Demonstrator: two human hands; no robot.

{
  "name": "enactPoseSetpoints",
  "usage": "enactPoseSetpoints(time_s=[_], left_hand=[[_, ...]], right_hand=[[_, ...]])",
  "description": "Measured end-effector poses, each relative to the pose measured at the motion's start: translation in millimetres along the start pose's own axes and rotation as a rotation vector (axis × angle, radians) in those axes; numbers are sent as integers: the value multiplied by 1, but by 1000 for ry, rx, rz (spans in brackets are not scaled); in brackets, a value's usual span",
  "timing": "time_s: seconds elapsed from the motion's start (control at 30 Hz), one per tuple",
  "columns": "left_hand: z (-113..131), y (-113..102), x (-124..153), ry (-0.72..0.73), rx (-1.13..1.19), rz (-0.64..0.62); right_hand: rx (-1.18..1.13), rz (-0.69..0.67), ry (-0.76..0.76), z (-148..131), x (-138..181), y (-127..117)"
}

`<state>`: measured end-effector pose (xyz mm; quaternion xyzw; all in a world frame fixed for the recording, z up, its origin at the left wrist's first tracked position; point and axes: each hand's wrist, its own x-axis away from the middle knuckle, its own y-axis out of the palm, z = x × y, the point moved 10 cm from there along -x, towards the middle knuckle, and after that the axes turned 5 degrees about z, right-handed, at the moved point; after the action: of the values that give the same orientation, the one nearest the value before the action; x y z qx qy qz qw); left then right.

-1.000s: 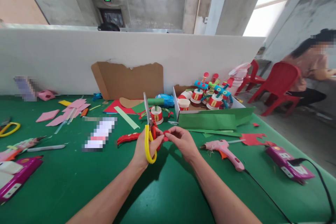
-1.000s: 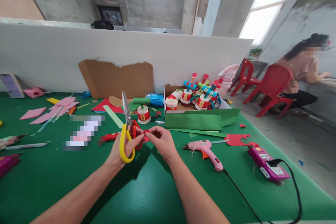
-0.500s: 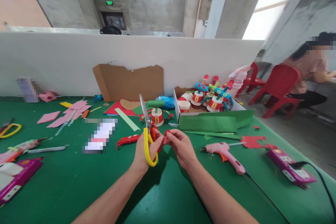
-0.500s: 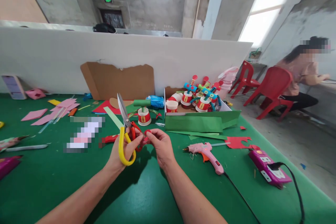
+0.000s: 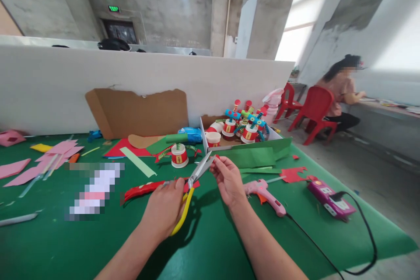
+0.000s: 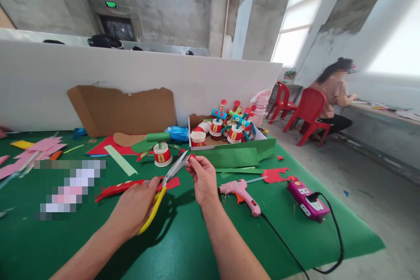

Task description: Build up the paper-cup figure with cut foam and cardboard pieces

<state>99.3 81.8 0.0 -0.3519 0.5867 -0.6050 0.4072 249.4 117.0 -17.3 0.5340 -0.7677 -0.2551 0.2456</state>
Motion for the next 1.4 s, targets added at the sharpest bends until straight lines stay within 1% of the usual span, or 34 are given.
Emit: enactPoseSetpoints(time_s=[0.2, 0.5, 0.93, 1.4], left_hand=[[1, 0, 0, 4, -29, -28], [1, 1, -1, 5, -40, -3], [-1, 8, -1, -10, -4, -59], [-2, 10, -2, -12, 9, -55]], right_hand=[[-6, -55, -1, -1, 1, 5], [4, -61, 5, -1, 1, 6], [29, -128, 21, 5, 2, 10], [38, -150, 28, 5, 1, 11]])
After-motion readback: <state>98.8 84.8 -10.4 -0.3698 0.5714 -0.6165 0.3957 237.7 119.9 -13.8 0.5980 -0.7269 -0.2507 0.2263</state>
